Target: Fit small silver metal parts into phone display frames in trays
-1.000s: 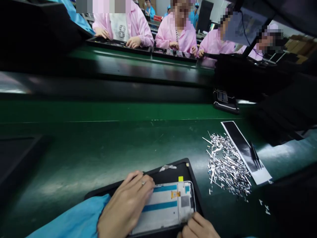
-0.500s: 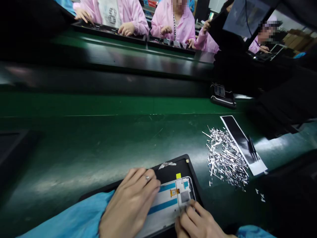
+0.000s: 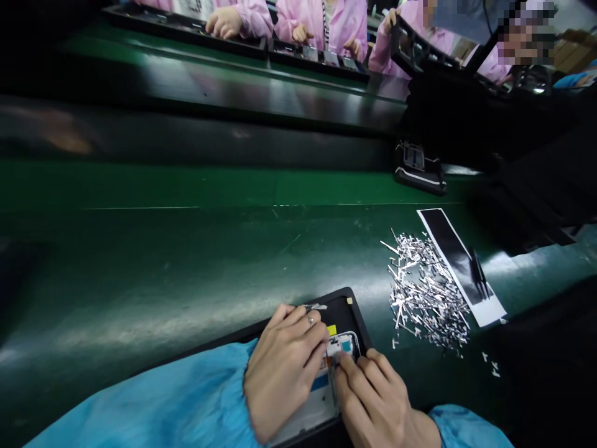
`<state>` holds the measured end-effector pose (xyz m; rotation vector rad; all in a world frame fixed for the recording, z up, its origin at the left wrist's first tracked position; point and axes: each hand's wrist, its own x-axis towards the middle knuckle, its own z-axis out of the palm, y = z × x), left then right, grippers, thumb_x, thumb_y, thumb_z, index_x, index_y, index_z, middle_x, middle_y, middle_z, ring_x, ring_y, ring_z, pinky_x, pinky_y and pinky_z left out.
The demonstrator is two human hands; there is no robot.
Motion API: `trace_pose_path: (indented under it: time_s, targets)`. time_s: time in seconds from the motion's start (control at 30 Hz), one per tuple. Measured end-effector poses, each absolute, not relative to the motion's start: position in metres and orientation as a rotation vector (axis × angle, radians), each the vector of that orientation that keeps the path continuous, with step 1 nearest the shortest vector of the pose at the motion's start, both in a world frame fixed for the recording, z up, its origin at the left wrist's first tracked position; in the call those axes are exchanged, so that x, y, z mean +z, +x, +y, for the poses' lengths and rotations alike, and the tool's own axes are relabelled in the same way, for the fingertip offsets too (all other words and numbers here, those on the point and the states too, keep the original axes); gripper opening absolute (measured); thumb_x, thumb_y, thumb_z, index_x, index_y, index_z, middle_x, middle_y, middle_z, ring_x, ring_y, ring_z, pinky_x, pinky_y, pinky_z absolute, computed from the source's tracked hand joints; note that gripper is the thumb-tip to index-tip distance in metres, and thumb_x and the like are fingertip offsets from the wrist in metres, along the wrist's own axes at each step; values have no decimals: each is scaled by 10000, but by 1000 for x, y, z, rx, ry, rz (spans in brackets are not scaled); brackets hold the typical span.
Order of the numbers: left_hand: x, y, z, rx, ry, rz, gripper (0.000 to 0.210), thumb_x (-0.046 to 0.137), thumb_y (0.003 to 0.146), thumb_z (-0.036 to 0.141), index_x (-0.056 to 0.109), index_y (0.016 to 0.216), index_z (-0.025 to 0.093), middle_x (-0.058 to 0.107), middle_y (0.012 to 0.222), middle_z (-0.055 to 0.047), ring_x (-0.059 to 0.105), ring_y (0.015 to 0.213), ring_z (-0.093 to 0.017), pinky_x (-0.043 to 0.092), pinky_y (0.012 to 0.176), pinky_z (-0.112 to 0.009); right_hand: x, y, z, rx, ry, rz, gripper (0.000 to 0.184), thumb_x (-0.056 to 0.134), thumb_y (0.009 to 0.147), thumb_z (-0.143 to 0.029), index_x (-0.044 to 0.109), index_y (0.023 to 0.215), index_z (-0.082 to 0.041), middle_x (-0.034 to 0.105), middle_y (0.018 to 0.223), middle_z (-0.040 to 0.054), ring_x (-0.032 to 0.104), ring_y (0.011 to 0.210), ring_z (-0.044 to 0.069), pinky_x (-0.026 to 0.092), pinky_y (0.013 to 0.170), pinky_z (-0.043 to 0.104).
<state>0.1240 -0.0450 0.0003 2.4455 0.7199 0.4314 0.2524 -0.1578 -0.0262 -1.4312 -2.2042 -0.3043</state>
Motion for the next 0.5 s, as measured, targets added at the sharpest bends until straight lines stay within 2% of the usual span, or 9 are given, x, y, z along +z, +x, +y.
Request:
trace_pose_path:
  time_s: [0.5]
  targets:
    - [-3, 123, -47, 538, 2431, 680, 258, 351, 824, 119, 546, 662, 170, 559, 689, -21, 491, 665, -163, 331, 656, -318, -16, 254, -157, -298, -1491, -2318, 343, 278, 804, -50, 611, 888, -57, 604, 1027, 154, 544, 812, 227, 355, 784, 370]
